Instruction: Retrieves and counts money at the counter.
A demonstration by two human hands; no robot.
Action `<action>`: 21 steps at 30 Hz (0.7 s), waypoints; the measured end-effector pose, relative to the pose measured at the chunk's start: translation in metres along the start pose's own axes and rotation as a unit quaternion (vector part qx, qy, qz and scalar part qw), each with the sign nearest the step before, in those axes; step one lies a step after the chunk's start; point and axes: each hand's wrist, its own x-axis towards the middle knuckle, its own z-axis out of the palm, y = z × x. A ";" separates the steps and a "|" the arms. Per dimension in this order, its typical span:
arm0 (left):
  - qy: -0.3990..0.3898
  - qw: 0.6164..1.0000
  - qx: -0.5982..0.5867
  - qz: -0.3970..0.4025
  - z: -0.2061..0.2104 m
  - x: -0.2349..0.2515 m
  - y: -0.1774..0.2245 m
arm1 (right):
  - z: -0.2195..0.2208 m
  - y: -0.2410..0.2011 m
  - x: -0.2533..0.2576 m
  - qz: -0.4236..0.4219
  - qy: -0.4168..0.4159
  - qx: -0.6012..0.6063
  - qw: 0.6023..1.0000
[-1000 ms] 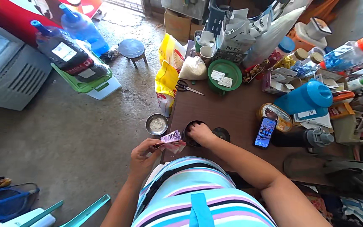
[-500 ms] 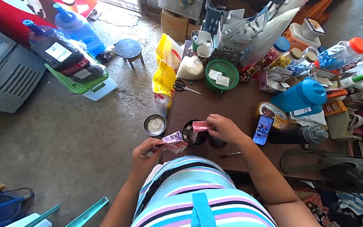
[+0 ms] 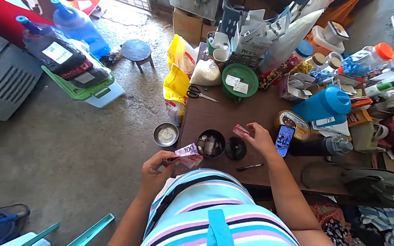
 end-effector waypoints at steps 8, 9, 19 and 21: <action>-0.023 0.999 0.016 0.017 0.004 0.005 0.001 | 0.049 -0.088 -0.002 -0.283 -0.158 -0.056 0.944; -0.026 0.999 0.017 0.022 0.004 0.006 0.002 | 0.053 -0.100 0.001 -0.266 -0.225 -0.103 0.932; -0.003 1.000 0.029 0.009 -0.004 -0.001 -0.001 | 0.074 -0.103 0.016 -0.330 -0.278 -0.254 0.866; -0.002 0.999 0.034 0.009 -0.003 -0.001 -0.001 | 0.061 -0.094 0.011 -0.344 -0.250 -0.199 0.883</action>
